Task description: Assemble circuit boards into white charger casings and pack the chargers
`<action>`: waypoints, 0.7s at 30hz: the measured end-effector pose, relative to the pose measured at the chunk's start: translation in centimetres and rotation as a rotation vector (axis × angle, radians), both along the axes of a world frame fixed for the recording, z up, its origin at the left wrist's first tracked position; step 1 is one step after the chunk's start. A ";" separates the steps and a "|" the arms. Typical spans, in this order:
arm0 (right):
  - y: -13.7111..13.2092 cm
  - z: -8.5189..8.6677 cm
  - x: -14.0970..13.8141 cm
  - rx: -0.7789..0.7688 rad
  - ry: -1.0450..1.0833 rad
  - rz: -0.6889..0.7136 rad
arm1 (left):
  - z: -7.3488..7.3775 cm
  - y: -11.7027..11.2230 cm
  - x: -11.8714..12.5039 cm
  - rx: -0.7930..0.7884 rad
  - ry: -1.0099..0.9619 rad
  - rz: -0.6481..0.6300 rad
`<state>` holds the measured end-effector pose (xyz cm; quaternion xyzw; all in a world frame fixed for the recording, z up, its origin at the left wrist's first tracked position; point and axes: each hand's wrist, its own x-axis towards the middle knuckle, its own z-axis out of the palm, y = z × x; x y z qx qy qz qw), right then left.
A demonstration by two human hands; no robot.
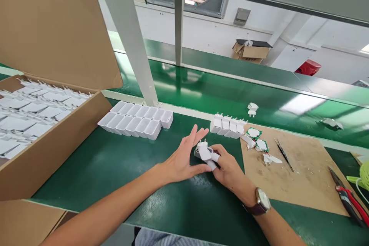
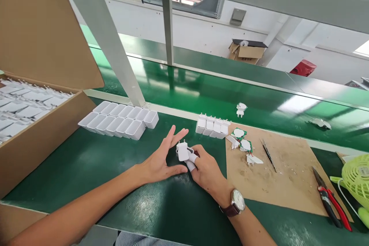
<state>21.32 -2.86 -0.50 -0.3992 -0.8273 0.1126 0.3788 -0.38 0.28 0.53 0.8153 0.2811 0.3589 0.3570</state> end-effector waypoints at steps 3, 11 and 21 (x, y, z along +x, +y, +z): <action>0.3 -0.6 -0.1 0.005 -0.018 -0.012 | -0.5 0.1 0.1 -0.088 -0.017 0.045; 0.5 -1.0 -0.2 -0.030 0.004 -0.019 | -0.8 0.1 -0.3 -0.228 -0.191 0.082; 0.0 -1.4 -0.2 -0.040 -0.062 -0.040 | -0.5 0.2 -0.4 -0.252 -0.178 0.076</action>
